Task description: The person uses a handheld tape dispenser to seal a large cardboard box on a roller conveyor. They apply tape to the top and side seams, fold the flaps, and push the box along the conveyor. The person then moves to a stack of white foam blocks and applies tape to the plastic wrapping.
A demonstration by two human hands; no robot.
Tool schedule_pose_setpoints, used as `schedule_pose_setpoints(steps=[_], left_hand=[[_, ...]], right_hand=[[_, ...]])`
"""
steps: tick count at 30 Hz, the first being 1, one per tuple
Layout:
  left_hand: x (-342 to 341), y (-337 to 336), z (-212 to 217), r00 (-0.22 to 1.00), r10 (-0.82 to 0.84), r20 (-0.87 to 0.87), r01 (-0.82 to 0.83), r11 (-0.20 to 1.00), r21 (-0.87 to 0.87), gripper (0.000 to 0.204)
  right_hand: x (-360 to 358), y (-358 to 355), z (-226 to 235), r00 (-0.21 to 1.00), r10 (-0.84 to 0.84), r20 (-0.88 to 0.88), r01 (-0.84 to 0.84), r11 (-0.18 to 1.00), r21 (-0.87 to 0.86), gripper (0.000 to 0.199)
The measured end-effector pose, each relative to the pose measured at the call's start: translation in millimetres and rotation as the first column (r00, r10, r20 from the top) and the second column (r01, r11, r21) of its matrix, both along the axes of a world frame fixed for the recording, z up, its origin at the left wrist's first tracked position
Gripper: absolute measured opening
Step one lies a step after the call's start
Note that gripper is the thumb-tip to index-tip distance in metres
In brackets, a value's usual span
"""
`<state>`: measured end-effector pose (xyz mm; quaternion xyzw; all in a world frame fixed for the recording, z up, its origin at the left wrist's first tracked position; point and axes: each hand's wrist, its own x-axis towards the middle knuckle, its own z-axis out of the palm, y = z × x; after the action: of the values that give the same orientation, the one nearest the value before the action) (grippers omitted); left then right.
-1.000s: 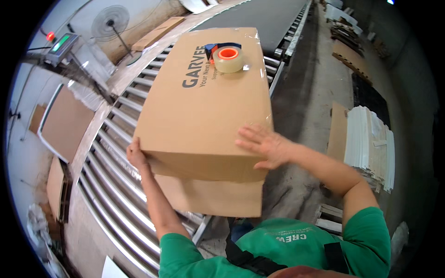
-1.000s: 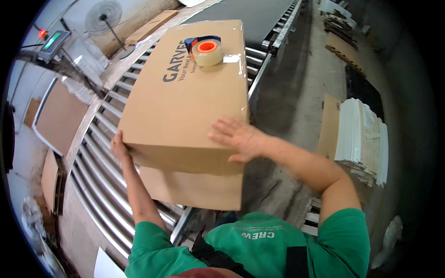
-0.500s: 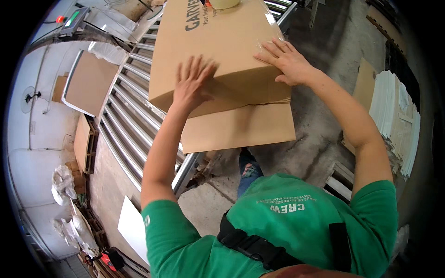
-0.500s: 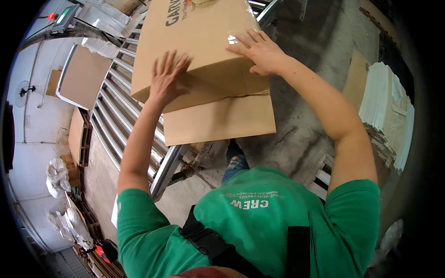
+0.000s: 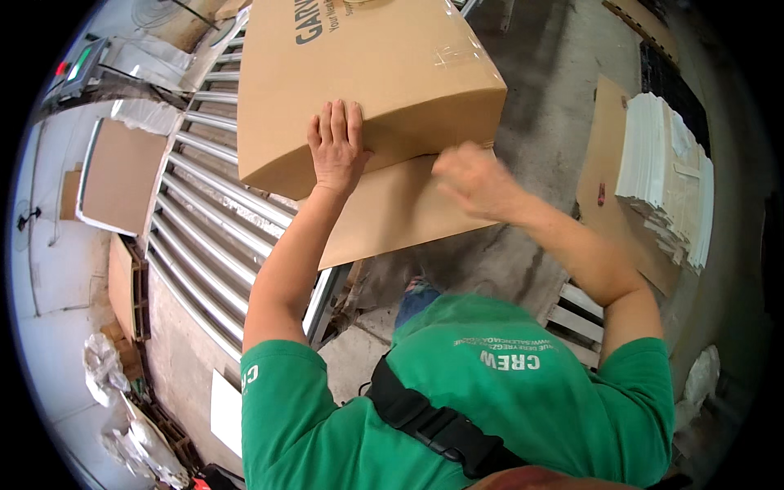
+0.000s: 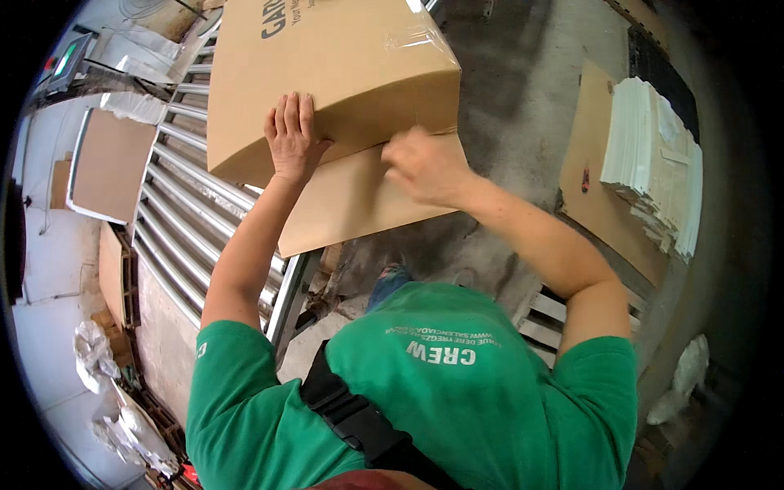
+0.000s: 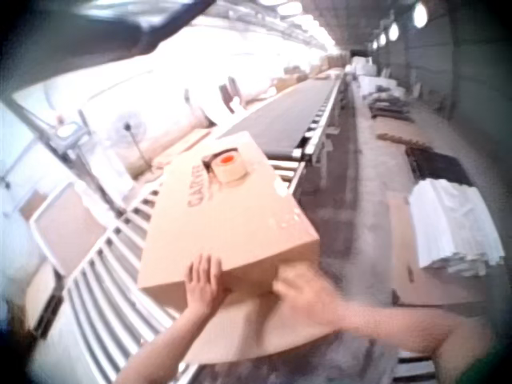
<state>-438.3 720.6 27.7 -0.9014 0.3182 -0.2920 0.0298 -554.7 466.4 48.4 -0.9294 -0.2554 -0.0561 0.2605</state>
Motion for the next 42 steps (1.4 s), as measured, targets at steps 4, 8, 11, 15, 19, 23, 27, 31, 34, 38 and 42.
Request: schedule_pose_setpoints(steps=[4, 8, 11, 15, 19, 23, 27, 31, 34, 38, 42], left_hand=[[11.5, -23.5, -3.3, 0.997, -0.053, 0.054, 0.056, 0.997, -0.059, 0.101], [20.6, -24.7, -13.8, 0.991, -0.085, 0.103, 0.092, 0.993, -0.067, 0.095], [28.3, -17.5, -18.0, 0.986, -0.103, 0.134, 0.116, 0.989, -0.094, 0.079], [26.2, -19.5, -16.4, 0.981, -0.122, 0.149, 0.141, 0.983, -0.121, 0.061], [31.8, -25.5, -11.8, 0.966, -0.177, 0.189, 0.207, 0.966, -0.155, 0.054], [37.0, -16.4, -13.8, 0.958, -0.197, 0.209, 0.223, 0.969, -0.110, 0.048], [44.0, -4.5, 23.8, 0.940, -0.341, -0.030, 0.337, 0.937, -0.093, 0.066], [54.7, 7.8, 63.5, 0.771, -0.521, -0.367, 0.463, 0.853, -0.240, 0.089], [69.3, -1.1, 78.9, 0.854, -0.376, -0.359, 0.444, 0.887, 0.127, 0.097], [83.9, -47.2, 72.9, 0.779, -0.426, -0.460, 0.469, 0.883, -0.024, 0.094], [93.6, -57.2, 71.0, 0.771, -0.404, -0.493, 0.444, 0.895, -0.039, 0.089]], right_hand=[[60.0, -30.3, -61.3, 0.788, -0.087, -0.609, 0.241, 0.955, 0.176, 0.018], [56.9, -35.9, -92.5, 0.836, -0.358, -0.417, 0.505, 0.800, 0.324, 0.021], [-2.1, -22.5, -66.1, 0.652, -0.270, -0.709, 0.711, 0.544, 0.446, 0.025], [-115.6, 11.8, -92.4, 0.196, 0.238, -0.951, 0.907, 0.324, 0.268, 0.029], [-70.6, 58.0, -133.0, 0.574, 0.280, -0.769, 0.754, -0.546, 0.364, 0.042], [-29.3, 25.2, -78.5, 0.575, 0.111, -0.811, 0.816, -0.011, 0.577, 0.034], [23.5, 20.8, -5.3, 0.437, -0.064, -0.897, 0.896, 0.117, 0.428, 0.042], [66.3, -3.9, 13.5, 0.397, 0.045, -0.917, 0.893, 0.212, 0.398, 0.052], [86.6, -19.4, 16.5, 0.454, 0.042, -0.890, 0.834, 0.331, 0.441, 0.059], [93.3, -30.1, 18.7, 0.530, -0.145, -0.835, 0.611, 0.748, 0.258, 0.042], [128.4, -50.3, 96.2, 0.749, -0.035, -0.662, 0.161, 0.979, 0.129, 0.031]])
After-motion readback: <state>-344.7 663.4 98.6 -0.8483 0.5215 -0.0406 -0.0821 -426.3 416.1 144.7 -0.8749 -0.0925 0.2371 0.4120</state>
